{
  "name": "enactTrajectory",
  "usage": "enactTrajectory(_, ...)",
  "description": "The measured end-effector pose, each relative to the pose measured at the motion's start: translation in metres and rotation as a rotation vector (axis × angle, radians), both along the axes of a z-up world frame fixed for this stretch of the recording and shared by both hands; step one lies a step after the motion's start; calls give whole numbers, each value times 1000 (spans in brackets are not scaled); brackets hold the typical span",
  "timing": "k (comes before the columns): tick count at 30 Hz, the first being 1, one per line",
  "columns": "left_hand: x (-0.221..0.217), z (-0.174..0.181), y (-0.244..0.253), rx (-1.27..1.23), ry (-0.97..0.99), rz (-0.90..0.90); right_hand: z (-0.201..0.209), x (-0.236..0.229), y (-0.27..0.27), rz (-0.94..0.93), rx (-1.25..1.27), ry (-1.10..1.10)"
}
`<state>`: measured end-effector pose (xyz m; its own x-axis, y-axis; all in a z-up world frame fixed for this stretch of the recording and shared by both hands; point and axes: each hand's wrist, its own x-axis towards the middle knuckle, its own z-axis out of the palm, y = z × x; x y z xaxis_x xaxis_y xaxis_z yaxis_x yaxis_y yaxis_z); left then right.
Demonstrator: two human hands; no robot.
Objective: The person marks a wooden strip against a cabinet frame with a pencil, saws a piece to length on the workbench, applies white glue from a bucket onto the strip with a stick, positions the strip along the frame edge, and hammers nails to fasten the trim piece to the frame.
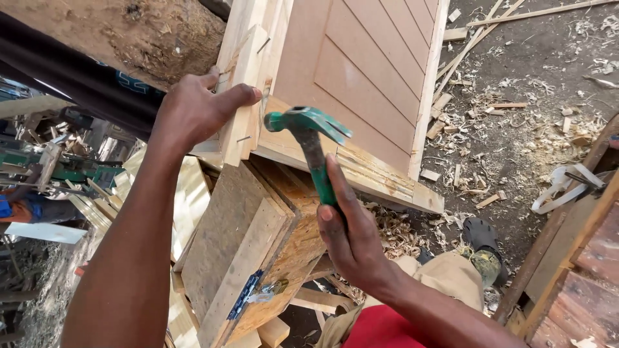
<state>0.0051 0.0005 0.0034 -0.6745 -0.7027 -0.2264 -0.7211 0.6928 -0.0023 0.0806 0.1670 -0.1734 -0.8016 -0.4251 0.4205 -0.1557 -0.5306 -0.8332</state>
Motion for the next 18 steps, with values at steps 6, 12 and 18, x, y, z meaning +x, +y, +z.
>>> enactTrajectory(6, -2, -3, -8, -27, 2, -25, 12, -7, 3, 103, 187, 40)
enactTrajectory(12, -2, 2, 2, -5, 1, 31, -3, 9, -7, -80, -49, 55)
enactTrajectory(18, -1, -2, -7, -4, 36, -4, 14, 1, 5, -48, 160, 102)
